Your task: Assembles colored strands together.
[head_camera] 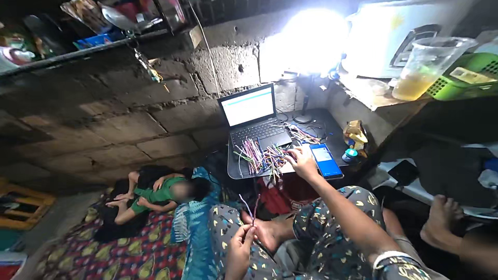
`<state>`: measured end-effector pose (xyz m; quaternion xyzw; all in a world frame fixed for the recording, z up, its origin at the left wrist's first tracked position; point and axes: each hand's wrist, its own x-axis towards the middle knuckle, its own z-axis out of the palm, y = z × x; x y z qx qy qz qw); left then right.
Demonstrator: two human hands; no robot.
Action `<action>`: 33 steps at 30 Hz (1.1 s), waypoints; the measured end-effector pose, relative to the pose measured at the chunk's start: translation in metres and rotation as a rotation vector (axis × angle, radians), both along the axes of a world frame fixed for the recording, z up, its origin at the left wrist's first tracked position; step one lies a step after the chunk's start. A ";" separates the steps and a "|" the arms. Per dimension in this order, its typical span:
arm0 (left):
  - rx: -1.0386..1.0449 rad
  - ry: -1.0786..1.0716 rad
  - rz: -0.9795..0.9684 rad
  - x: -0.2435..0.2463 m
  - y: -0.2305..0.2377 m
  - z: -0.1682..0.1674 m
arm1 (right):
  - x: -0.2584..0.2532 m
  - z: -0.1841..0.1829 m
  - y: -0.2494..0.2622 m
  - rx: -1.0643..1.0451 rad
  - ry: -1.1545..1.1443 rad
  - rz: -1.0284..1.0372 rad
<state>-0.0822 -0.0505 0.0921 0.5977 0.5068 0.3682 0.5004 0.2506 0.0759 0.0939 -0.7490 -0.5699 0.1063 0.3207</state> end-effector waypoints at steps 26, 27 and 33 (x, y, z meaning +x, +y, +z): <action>-0.536 -0.553 -0.177 0.037 0.039 0.012 | -0.075 -0.045 -0.051 -0.232 1.119 0.922; -0.582 -0.607 -0.203 0.038 0.039 0.009 | -0.078 -0.047 -0.053 -0.250 1.192 1.018; -0.801 -0.860 -0.361 0.047 0.038 -0.005 | -0.086 -0.053 -0.058 -0.184 1.414 1.135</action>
